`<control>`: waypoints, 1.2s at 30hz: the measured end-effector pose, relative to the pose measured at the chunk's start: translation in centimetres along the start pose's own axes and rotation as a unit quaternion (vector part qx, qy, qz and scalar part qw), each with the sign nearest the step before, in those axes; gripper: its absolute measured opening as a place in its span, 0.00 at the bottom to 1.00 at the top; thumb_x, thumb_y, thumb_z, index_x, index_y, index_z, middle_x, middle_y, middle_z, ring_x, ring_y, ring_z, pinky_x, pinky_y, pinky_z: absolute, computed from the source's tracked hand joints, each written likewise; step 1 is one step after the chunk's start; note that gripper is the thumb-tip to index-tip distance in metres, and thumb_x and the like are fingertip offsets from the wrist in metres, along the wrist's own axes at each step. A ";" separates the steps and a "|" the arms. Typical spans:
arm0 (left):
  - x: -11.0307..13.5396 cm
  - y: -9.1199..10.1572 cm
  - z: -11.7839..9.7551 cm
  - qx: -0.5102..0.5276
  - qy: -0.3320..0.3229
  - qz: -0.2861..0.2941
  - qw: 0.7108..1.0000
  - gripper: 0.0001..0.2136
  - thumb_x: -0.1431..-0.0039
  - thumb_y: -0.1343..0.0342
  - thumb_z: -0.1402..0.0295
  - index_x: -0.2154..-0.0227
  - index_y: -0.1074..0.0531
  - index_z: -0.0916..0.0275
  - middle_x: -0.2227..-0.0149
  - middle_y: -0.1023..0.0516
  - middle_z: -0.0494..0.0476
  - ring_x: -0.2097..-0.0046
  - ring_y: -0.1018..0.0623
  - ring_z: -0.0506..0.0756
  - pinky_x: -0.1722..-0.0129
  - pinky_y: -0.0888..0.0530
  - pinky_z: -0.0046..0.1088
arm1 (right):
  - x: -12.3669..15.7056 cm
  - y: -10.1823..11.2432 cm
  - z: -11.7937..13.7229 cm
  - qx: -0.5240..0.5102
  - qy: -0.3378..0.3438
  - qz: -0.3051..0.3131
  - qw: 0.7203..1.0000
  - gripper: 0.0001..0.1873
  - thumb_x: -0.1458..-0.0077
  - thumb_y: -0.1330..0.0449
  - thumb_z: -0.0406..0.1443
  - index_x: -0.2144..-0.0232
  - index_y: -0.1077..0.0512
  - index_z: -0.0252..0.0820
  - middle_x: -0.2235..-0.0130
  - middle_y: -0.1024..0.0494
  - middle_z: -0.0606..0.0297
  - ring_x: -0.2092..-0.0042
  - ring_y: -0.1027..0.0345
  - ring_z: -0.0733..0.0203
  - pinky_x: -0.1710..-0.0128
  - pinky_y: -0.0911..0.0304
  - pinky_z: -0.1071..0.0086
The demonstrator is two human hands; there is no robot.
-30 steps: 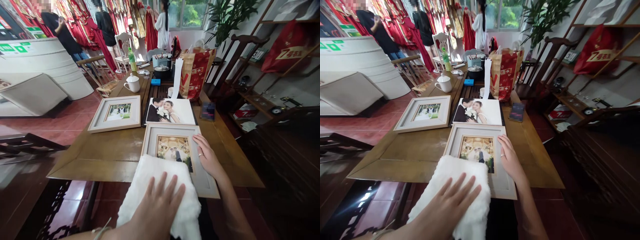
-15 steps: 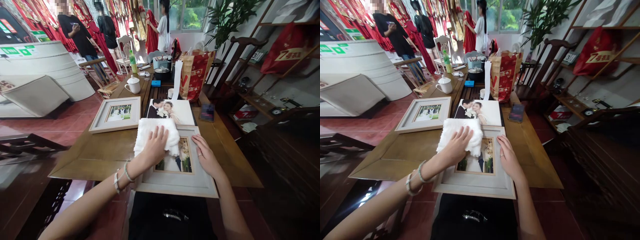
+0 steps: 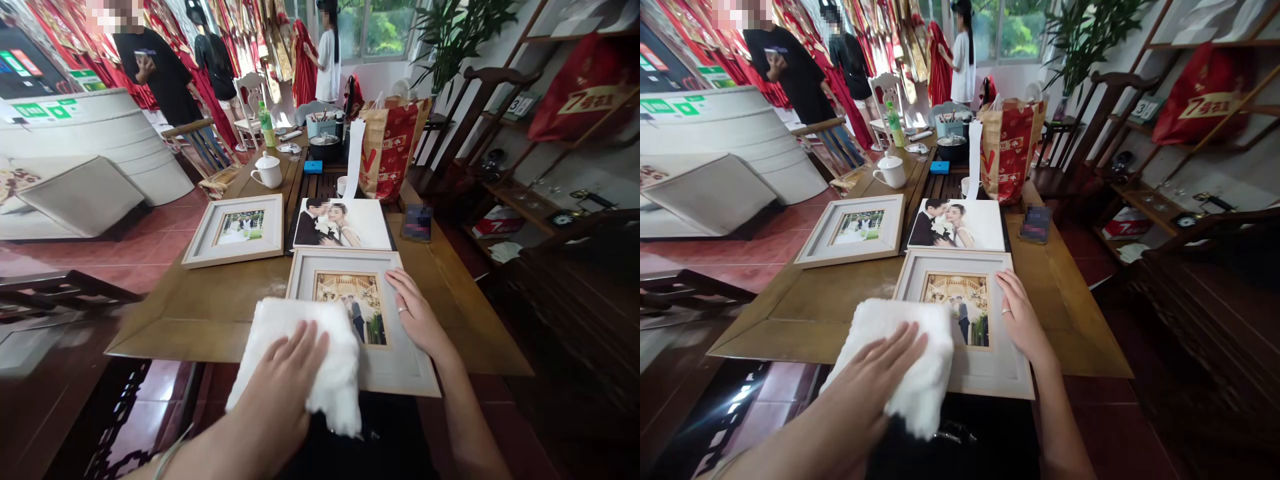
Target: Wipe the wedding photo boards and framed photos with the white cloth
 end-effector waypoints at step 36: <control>-7.5 3.4 4.2 -0.020 0.024 -0.208 0.978 0.40 0.53 0.50 0.73 0.34 0.56 0.64 0.32 0.58 0.71 0.32 0.58 0.66 0.41 0.48 0.52 | -0.6 0.1 -0.5 -0.019 0.025 -0.006 0.999 0.26 0.41 0.56 0.29 0.44 0.33 0.47 0.40 0.34 0.59 0.34 0.51 0.56 0.35 0.55 0.49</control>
Point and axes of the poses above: each hand's wrist, its own x-axis away from the middle knuckle, its own y-axis out of the back of the hand, z = x × y, the point moved 6 cm from there along -x, towards the middle knuckle
